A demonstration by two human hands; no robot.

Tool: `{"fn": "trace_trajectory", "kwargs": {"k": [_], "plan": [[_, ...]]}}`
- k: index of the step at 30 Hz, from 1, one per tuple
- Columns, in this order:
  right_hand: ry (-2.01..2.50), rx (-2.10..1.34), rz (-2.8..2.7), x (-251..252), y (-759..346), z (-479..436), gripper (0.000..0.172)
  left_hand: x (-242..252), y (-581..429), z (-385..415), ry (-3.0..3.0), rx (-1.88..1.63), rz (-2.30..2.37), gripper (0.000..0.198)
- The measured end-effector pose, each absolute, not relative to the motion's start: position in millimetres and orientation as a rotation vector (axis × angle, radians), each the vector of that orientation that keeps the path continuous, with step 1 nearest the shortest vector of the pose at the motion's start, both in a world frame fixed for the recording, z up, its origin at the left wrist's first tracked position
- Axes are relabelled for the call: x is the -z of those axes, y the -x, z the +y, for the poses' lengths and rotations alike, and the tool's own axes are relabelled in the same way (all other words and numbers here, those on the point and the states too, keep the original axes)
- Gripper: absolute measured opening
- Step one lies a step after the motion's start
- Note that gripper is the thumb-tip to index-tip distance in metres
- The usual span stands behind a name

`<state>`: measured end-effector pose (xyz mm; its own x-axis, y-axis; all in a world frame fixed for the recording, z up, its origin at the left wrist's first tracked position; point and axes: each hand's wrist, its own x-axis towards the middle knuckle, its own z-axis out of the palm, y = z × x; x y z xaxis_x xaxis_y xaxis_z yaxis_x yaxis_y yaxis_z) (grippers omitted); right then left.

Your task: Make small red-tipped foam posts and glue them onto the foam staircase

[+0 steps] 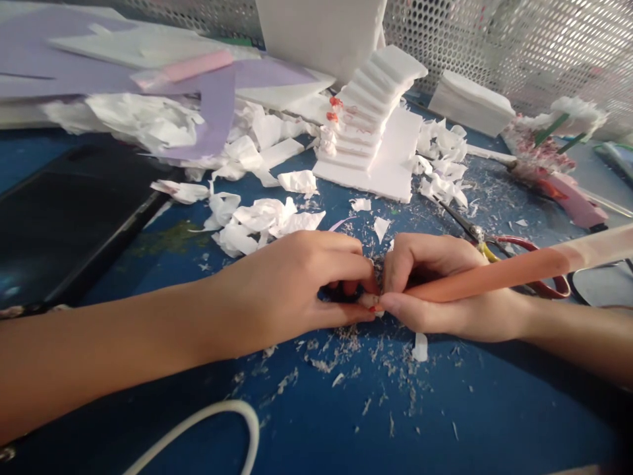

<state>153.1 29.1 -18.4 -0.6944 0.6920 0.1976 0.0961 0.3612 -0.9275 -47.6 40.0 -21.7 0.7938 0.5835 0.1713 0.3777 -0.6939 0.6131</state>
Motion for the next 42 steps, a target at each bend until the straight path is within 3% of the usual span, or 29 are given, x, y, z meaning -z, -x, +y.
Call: {"fn": "trace_trajectory", "kwargs": {"k": [42], "plan": [[0.722,-1.324,-2.018,22.0,-155.3,26.8,0.020,16.9,48.1,42.6,-2.306,-0.359,0.732,0.010]]}}
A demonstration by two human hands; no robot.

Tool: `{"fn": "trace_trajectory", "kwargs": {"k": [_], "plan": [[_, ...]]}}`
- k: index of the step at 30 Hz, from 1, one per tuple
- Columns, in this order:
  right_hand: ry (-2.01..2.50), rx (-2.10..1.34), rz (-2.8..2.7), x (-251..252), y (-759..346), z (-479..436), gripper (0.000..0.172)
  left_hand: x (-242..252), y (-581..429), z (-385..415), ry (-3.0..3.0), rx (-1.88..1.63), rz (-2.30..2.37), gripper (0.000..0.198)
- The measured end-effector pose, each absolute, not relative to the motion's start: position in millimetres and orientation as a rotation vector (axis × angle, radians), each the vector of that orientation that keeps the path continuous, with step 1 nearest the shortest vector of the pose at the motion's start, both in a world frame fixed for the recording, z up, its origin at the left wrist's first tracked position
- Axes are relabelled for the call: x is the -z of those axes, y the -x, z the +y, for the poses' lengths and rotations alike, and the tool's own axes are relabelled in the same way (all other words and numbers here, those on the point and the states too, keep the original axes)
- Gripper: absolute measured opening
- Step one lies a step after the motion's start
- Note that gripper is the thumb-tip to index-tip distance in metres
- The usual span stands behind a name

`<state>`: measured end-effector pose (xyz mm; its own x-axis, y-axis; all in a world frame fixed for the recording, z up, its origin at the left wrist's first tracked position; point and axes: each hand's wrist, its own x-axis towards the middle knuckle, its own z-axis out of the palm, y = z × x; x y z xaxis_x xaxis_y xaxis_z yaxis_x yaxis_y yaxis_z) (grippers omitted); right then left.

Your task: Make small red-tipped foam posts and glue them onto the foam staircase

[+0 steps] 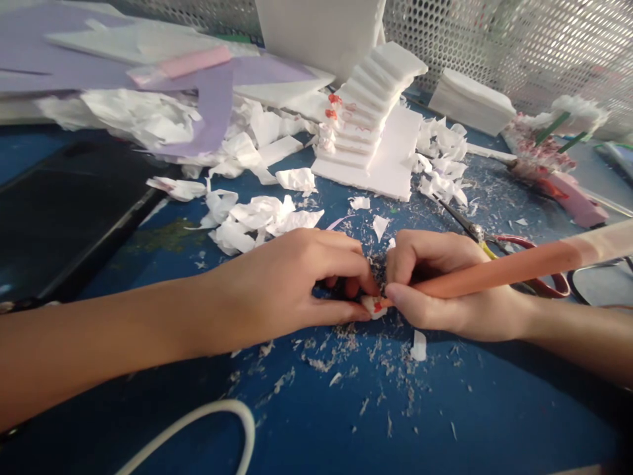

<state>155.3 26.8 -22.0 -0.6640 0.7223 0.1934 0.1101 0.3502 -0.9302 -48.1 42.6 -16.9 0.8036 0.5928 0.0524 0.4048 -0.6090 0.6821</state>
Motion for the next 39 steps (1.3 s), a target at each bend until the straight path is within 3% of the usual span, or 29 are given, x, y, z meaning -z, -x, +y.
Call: {"fn": "trace_trajectory", "kwargs": {"k": [39], "plan": [[0.769,-1.233,-2.046,22.0,-159.2,26.5,0.020,18.5,44.9,42.1,-2.299,-0.375,0.746,0.010]]}}
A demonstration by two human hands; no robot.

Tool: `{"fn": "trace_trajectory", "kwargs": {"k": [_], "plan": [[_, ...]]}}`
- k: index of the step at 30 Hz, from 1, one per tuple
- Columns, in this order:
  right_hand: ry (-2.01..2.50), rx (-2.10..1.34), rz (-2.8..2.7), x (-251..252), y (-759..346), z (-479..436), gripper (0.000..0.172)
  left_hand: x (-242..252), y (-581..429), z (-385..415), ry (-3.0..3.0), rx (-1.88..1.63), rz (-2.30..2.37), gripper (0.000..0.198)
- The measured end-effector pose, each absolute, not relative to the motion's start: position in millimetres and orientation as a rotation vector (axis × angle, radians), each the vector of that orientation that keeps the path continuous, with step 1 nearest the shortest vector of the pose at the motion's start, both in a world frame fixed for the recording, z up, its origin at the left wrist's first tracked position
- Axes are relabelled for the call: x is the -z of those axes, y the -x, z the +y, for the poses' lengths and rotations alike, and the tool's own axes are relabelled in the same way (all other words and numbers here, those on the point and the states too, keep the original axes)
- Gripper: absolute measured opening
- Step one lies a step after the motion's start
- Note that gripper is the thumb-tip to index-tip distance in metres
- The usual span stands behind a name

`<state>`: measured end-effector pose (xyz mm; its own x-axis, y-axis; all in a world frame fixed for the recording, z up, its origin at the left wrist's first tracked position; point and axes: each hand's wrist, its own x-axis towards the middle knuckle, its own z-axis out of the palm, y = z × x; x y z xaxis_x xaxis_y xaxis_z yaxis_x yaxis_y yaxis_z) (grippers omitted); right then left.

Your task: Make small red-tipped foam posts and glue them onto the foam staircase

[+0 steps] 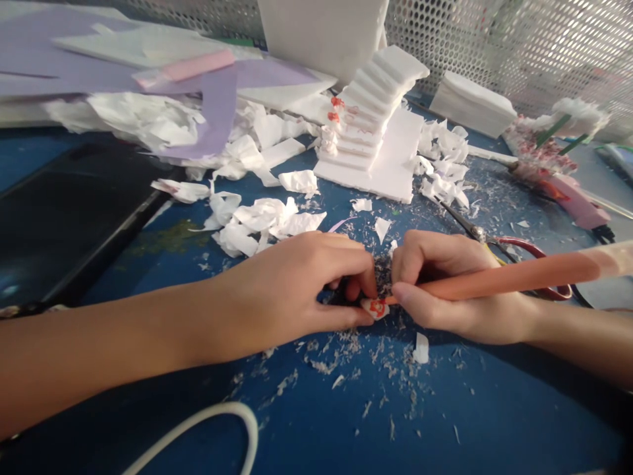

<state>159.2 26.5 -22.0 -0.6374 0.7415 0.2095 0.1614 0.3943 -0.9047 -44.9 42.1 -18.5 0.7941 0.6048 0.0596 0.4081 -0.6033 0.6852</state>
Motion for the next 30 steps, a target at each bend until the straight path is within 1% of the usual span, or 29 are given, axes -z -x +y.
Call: {"fn": "trace_trajectory", "kwargs": {"k": [8,12,16,19,23,30], "plan": [[0.728,-1.238,-2.068,20,-159,25,0.020,14,41,35,-2.313,-0.372,0.846,0.013],[0.745,-1.234,-2.101,21,-158,26,0.022,16,43,37,-2.331,-0.364,0.813,0.013],[0.690,-1.256,-2.028,22,-157,26,0.018,17,45,42,-2.321,-0.349,0.727,0.010],[0.634,-1.284,-2.083,22,-157,25,0.019,17,46,44,-2.314,-0.339,0.723,0.011],[0.655,-1.229,-2.116,21,-158,25,0.019,17,47,45,-2.305,-0.347,0.696,0.012],[0.708,-1.184,-2.198,19,-156,25,0.017,20,50,46,-2.292,-0.366,0.686,0.006]]}}
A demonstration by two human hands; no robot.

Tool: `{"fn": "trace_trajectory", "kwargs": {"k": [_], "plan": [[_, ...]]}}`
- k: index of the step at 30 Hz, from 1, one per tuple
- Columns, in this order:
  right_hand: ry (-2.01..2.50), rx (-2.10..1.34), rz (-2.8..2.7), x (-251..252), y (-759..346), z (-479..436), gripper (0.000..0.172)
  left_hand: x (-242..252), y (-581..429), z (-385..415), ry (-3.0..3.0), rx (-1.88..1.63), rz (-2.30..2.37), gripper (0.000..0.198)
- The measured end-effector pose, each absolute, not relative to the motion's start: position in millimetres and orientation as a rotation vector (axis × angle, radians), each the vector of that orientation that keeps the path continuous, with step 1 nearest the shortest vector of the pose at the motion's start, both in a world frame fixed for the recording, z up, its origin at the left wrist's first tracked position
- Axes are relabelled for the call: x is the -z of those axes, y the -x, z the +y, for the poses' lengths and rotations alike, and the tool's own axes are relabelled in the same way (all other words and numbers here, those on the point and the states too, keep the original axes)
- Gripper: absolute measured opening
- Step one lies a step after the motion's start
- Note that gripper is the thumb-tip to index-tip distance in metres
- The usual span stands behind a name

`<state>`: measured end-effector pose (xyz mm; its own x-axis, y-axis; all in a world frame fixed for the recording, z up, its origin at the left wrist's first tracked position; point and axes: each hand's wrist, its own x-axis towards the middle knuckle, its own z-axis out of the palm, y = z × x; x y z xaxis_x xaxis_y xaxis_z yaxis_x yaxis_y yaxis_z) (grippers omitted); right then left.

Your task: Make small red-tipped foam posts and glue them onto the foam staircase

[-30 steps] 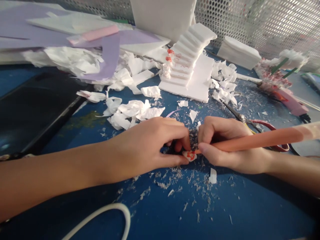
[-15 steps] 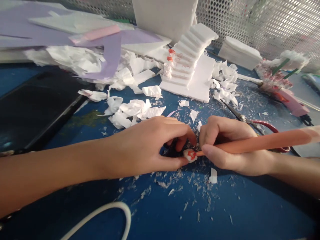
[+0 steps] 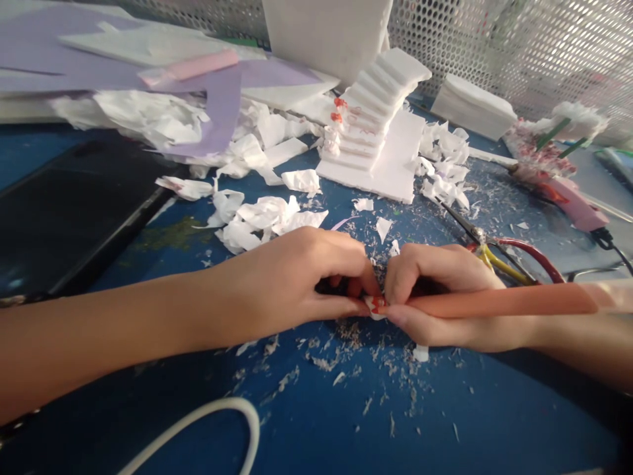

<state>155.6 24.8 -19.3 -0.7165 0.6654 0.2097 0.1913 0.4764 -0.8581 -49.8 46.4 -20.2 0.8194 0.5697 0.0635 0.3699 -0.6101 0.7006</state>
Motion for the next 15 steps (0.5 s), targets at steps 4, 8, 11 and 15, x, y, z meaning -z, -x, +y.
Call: {"fn": "trace_trajectory", "kwargs": {"k": [4,8,11,15], "plan": [[0.722,-1.140,-2.198,19.6,-155.4,25.3,0.016,19.8,51.2,47.6,-2.302,-0.378,0.657,0.008],[0.660,-1.125,-2.204,19.9,-156.5,24.9,0.016,18.8,52.3,47.8,-2.300,-0.380,0.632,0.009],[0.629,-1.078,-2.234,20.5,-156.8,24.0,0.016,18.4,52.3,47.1,-2.313,-0.367,0.640,0.007],[0.618,-1.048,-2.262,21.3,-157.5,23.5,0.017,18.2,51.1,46.4,-2.341,-0.342,0.651,0.007]]}}
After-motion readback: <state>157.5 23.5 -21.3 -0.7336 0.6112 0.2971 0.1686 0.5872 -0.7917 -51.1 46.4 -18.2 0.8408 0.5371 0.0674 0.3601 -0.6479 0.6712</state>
